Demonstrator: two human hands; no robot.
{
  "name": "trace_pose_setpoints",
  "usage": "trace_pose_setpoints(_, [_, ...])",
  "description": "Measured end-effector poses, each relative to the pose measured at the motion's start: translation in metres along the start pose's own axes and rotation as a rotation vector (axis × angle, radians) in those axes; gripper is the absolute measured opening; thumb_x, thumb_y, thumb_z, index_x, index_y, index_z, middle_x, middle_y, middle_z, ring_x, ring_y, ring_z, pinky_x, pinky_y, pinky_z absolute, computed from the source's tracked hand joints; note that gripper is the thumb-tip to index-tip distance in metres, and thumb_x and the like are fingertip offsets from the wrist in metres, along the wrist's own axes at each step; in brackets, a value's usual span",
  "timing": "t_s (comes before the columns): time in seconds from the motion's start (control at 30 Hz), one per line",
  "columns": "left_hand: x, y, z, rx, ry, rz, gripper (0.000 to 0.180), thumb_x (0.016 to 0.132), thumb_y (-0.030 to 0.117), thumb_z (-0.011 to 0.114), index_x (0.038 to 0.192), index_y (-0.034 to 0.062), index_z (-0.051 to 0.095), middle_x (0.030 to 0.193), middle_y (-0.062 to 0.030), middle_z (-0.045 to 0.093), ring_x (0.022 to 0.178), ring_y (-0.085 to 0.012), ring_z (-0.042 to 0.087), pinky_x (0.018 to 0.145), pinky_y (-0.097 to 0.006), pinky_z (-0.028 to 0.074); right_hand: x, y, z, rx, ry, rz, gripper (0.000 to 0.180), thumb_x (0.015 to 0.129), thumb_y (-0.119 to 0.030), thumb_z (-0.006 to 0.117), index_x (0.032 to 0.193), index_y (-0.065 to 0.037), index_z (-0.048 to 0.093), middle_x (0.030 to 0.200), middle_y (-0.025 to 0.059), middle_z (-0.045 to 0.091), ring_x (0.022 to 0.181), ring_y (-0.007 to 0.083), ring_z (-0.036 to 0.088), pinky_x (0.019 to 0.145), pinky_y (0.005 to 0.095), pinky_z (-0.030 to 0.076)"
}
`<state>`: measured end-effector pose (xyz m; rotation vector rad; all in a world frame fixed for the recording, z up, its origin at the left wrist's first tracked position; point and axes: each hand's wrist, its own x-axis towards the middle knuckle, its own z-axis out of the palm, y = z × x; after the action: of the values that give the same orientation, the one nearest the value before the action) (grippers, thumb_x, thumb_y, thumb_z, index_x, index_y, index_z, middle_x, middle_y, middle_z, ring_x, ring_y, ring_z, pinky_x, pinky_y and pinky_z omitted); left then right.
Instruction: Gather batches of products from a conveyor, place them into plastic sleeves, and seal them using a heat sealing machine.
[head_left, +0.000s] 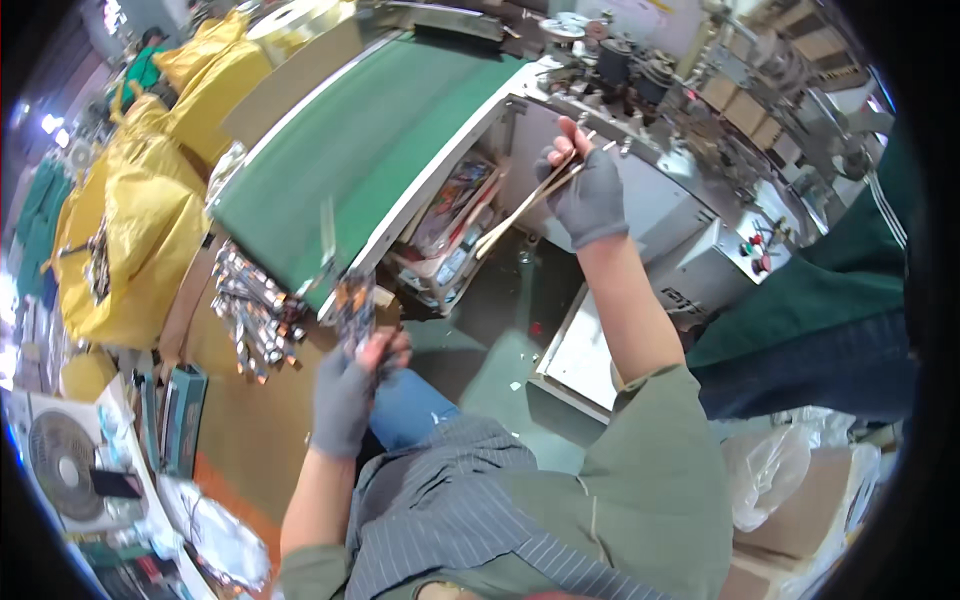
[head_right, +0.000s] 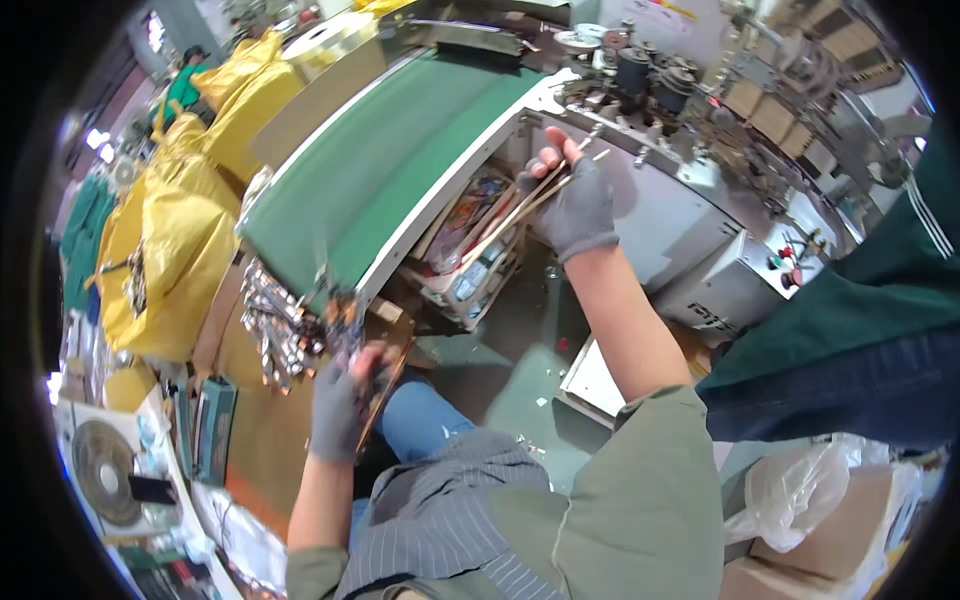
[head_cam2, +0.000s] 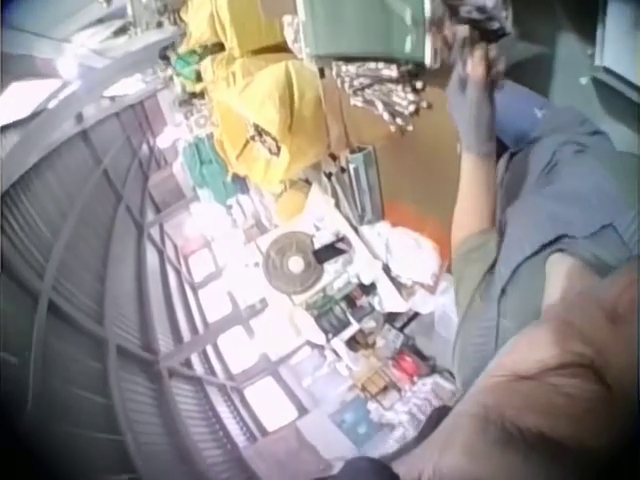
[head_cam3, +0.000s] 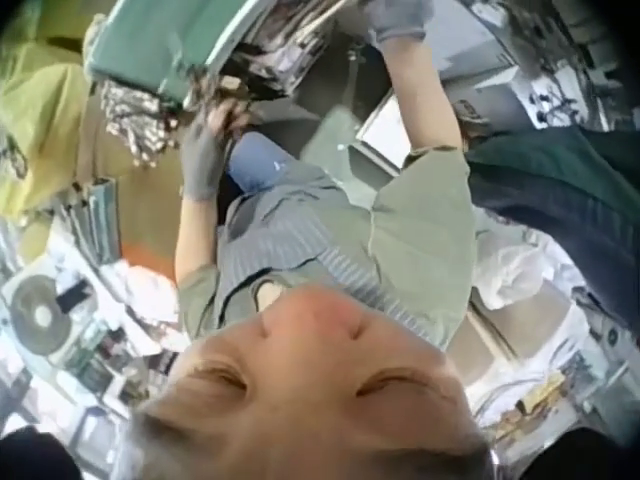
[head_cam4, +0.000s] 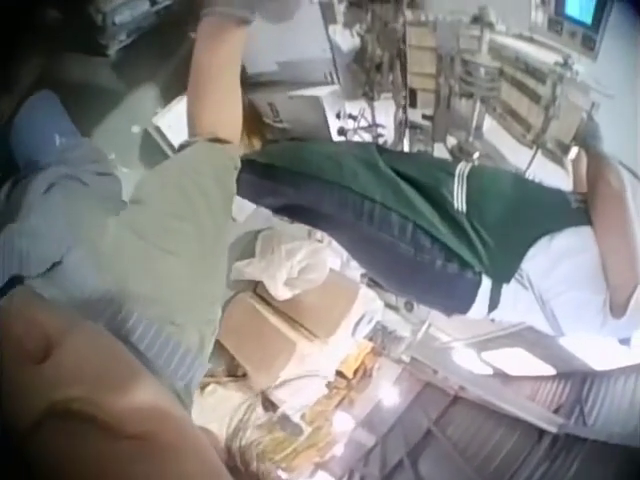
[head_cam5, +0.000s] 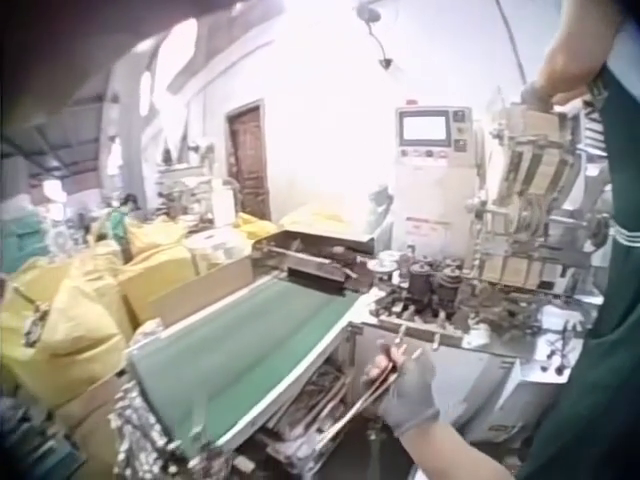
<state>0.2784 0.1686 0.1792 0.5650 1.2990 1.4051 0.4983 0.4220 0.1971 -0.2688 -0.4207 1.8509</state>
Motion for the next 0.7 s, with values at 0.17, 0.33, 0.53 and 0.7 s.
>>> trace_pose_setpoints(0.17, [0.035,0.019,0.054,0.167,-0.239,-0.17,0.027,0.088,0.023,0.062,0.097,-0.0023,0.061,0.087,-0.0086,0.065,0.073,-0.0123,0.062,0.067,-0.024,0.05,-0.028,0.045,0.026,-0.105,-0.044,0.104,0.025,0.098,-0.021,0.04,0.109,-0.004,0.054,0.073,0.0023,0.051,0.069,0.0166,0.054,0.066,0.0314,0.049])
trace_pose_setpoints(0.33, [0.025,0.015,0.059,0.284,-0.22,-0.087,0.021,0.086,0.019,0.063,0.091,-0.0024,0.062,0.075,-0.0045,0.061,0.064,-0.0097,0.057,0.061,-0.022,0.047,-0.025,0.022,0.016,-0.345,-0.063,0.057,0.033,0.098,-0.025,0.038,0.119,-0.003,0.049,0.091,0.0084,0.062,0.082,0.0214,0.063,0.072,0.0346,0.054])
trace_pose_setpoints(0.53, [0.036,0.008,0.057,0.207,0.027,0.108,0.018,0.088,0.02,0.06,0.091,0.0025,0.06,0.072,-0.0026,0.059,0.06,-0.0083,0.053,0.052,-0.022,0.041,-0.007,-0.023,0.001,-0.263,-0.078,0.004,0.034,0.098,-0.025,0.038,0.118,-0.001,0.05,0.104,0.0151,0.063,0.094,0.0244,0.062,0.085,0.0383,0.051])
trace_pose_setpoints(0.7, [0.04,0.017,0.111,0.35,-0.246,-0.044,0.022,0.088,0.019,0.06,0.096,-0.0005,0.061,0.075,-0.0035,0.061,0.061,-0.0079,0.055,0.052,-0.021,0.044,-0.047,0.026,0.011,-0.511,-0.163,0.071,0.045,0.098,-0.036,0.039,0.123,0.002,0.046,0.107,0.0146,0.063,0.103,0.0222,0.06,0.089,0.0334,0.048])
